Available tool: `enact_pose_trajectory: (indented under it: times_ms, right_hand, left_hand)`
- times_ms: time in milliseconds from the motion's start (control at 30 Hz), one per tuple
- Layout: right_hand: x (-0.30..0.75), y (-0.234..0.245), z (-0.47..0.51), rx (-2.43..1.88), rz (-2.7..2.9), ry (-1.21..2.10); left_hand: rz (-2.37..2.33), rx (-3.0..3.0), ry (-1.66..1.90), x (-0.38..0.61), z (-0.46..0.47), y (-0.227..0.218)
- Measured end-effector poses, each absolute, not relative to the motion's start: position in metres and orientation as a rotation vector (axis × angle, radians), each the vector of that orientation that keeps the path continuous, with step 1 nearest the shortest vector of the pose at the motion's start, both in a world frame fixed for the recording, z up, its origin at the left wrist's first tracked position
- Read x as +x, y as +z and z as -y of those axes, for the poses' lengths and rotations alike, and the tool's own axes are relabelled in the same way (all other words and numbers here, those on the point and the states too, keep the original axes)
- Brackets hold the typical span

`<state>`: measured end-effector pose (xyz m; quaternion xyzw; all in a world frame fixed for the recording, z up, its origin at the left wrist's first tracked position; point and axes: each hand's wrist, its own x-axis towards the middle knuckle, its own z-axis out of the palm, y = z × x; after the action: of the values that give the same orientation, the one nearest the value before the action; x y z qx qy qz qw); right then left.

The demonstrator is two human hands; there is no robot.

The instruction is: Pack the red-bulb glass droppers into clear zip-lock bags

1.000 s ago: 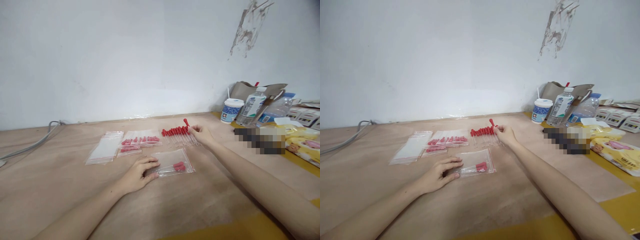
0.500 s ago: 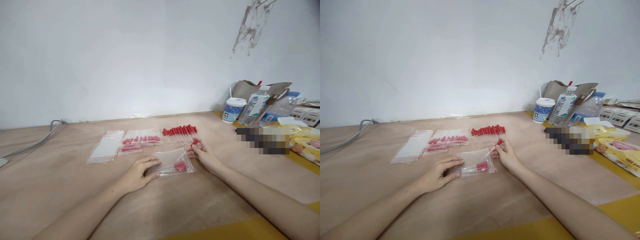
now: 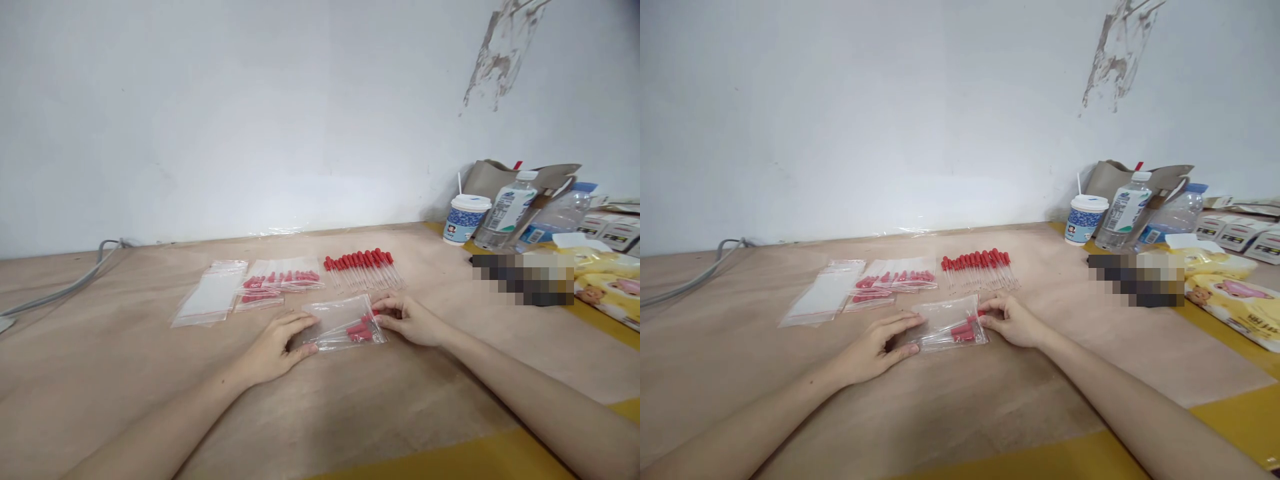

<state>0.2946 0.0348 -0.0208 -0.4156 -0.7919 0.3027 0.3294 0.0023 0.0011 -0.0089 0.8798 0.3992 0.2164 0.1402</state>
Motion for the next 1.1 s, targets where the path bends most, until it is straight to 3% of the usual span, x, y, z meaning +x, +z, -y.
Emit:
enact_pose_trajectory:
  times_ms: [167, 333, 467, 633, 900, 1100]
  right_hand:
    - [0.29, -0.022, -0.037, -0.954, 2.164, 0.766]
    - [0.286, -0.032, -0.041, -1.209, 1.953, 0.745]
    - [0.278, -0.033, -0.038, -1.15, 1.958, 0.673]
    - [0.286, -0.026, -0.043, -1.022, 2.015, 0.912]
    - [0.321, -0.019, -0.099, -1.656, 1.706, 0.201]
    - [0.31, -0.008, -0.127, -1.996, 1.514, 0.289]
  left_hand:
    - [-1.151, 2.534, 0.623, 0.003, -0.002, -0.008]
    - [-1.153, 2.54, 0.62, 0.003, -0.002, -0.009]
    - [-1.148, 2.545, 0.629, 0.002, -0.002, -0.01]
    - [-1.127, 2.547, 0.613, 0.002, -0.002, -0.011]
    - [-1.133, 2.543, 0.61, 0.002, -0.002, -0.011]
    - [-1.133, 2.541, 0.603, 0.002, -0.002, -0.01]
